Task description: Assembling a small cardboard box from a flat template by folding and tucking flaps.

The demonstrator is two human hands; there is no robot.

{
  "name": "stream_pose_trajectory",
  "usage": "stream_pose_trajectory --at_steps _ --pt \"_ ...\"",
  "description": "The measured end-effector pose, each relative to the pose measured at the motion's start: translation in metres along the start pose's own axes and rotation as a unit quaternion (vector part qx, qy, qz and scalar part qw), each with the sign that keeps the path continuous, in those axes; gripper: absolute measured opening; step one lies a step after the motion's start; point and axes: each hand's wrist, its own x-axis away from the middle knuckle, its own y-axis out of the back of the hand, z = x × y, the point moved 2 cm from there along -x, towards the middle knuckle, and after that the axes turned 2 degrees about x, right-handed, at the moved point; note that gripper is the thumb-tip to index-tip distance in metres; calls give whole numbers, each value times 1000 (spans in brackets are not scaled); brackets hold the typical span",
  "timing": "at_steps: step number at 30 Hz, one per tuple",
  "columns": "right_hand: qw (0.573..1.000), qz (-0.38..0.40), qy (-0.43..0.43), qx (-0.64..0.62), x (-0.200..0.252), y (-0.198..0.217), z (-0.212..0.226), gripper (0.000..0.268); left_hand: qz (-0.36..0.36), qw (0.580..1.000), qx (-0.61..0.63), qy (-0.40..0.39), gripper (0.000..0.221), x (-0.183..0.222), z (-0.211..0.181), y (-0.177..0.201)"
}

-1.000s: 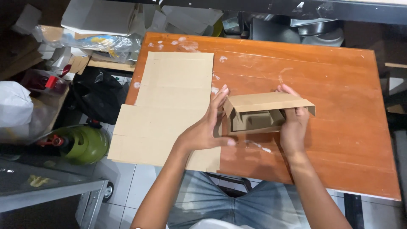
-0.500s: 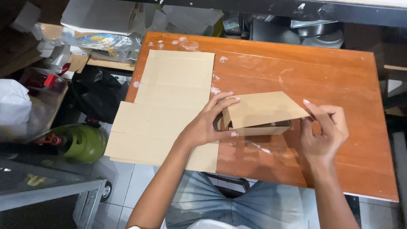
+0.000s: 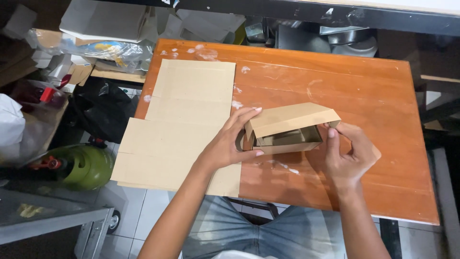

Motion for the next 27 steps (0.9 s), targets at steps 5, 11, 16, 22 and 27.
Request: stream_pose_trajectory --at_steps 5,11,16,22,27 --pt "996 34 -62 -60 -5 10 -1 16 -3 1000 -11 -7 83 -1 2 -2" --pt "975 51 -161 -146 -12 13 4 9 2 1000 -14 -14 81 -2 -2 -2" --pt "957 37 -200 -207 -12 10 2 11 6 1000 -10 -8 82 -1 -2 0" --pt "970 6 -182 -161 -12 11 -3 25 9 999 -20 -26 84 -1 -2 1" --pt "957 -51 -228 -172 -12 9 -12 35 13 999 -22 -44 82 0 1 0"
